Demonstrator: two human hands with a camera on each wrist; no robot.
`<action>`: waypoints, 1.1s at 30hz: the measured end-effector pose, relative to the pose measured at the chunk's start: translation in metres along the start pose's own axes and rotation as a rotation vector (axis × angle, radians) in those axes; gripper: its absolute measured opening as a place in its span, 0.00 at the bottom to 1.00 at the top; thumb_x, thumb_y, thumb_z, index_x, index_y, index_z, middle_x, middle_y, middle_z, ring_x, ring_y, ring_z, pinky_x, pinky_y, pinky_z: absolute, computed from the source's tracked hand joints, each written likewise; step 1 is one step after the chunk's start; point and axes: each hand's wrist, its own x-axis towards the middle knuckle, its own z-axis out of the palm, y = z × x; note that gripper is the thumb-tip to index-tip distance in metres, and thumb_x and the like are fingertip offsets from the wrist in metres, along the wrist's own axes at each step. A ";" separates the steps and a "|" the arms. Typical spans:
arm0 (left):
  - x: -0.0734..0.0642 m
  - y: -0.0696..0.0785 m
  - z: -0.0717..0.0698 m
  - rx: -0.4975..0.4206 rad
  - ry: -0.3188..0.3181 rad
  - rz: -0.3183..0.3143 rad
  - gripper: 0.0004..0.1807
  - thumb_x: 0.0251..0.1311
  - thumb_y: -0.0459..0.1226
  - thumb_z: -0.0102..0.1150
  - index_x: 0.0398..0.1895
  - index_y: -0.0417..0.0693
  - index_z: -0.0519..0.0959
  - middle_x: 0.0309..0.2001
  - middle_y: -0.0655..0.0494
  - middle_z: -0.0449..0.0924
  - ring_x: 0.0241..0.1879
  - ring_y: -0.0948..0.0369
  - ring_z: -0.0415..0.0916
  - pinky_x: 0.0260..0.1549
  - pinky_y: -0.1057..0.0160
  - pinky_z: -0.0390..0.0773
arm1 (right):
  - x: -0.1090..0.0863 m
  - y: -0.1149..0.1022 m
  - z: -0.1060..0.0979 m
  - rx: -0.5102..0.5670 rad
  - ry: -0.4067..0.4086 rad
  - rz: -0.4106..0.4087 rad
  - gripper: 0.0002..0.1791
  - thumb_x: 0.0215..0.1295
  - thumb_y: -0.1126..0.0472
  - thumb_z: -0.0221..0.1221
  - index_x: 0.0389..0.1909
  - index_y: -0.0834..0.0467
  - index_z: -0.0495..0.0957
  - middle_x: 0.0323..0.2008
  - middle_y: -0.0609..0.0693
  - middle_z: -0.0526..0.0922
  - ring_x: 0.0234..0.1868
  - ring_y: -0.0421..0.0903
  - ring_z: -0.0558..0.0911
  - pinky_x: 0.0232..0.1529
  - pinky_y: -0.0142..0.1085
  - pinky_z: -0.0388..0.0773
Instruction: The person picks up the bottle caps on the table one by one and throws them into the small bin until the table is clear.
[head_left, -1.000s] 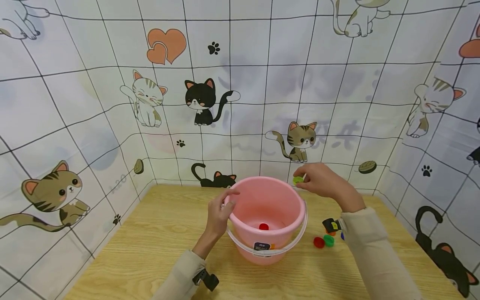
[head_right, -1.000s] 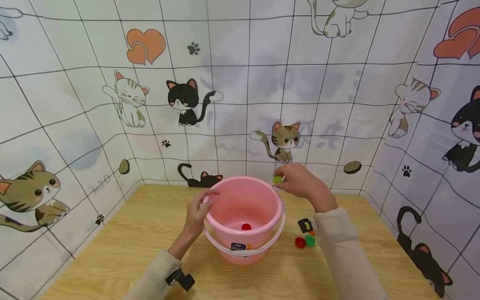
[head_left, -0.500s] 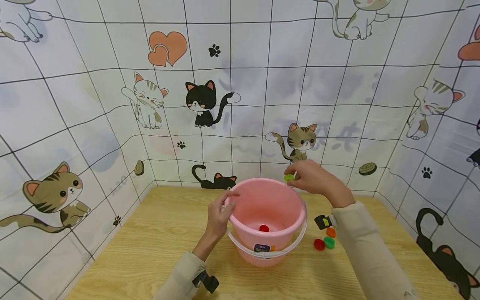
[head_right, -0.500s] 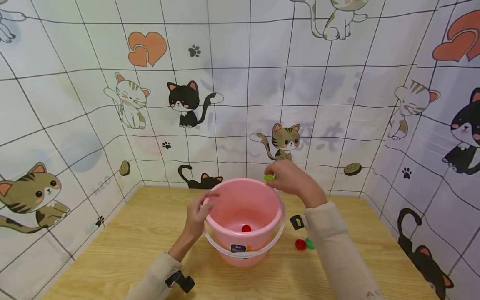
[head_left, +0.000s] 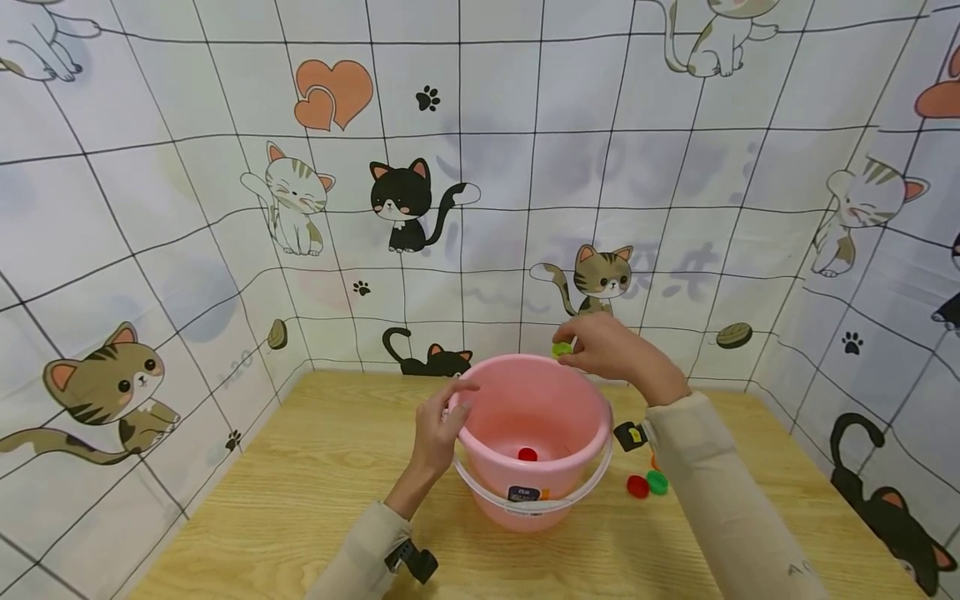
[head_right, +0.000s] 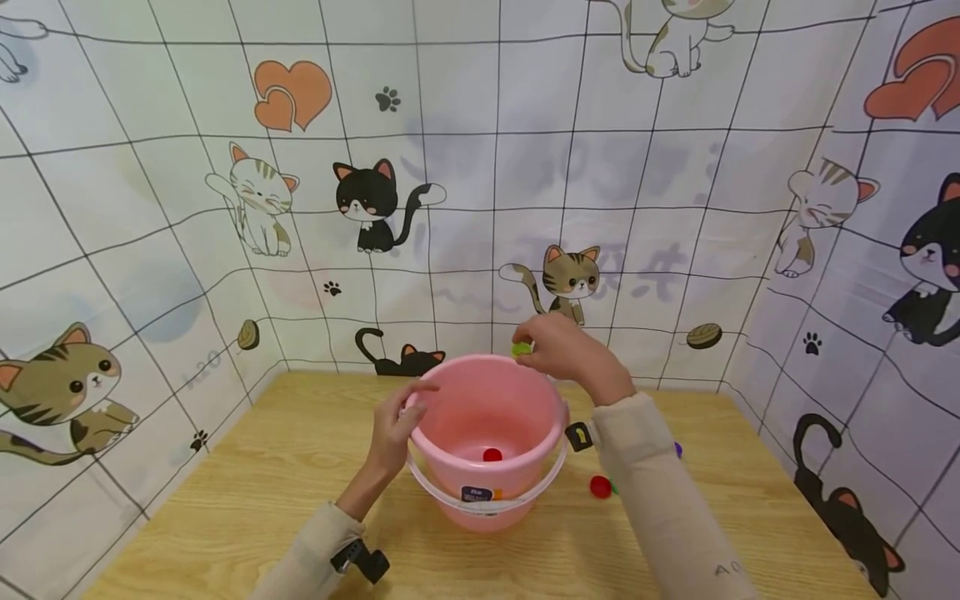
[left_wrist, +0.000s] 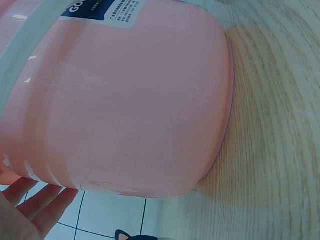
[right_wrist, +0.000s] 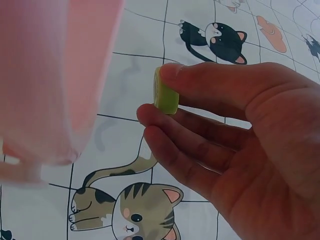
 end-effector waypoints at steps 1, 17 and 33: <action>0.000 0.000 0.000 0.001 0.002 0.003 0.17 0.63 0.41 0.51 0.50 0.52 0.85 0.33 0.47 0.83 0.21 0.66 0.71 0.18 0.68 0.74 | 0.001 -0.001 0.000 0.002 0.000 -0.005 0.15 0.66 0.62 0.67 0.51 0.62 0.86 0.49 0.57 0.89 0.41 0.49 0.89 0.44 0.45 0.87; 0.002 -0.001 0.001 0.002 0.014 0.013 0.16 0.63 0.42 0.52 0.49 0.53 0.86 0.40 0.47 0.87 0.28 0.59 0.78 0.21 0.67 0.77 | 0.013 -0.009 -0.001 0.019 -0.023 0.005 0.16 0.67 0.61 0.66 0.54 0.62 0.85 0.51 0.57 0.88 0.44 0.50 0.89 0.46 0.45 0.87; 0.001 0.000 0.001 0.009 0.012 0.006 0.17 0.65 0.44 0.51 0.49 0.52 0.86 0.41 0.47 0.87 0.29 0.64 0.76 0.22 0.67 0.77 | 0.022 -0.016 0.003 0.024 -0.057 -0.005 0.16 0.67 0.62 0.66 0.54 0.62 0.84 0.52 0.57 0.88 0.45 0.50 0.89 0.47 0.44 0.87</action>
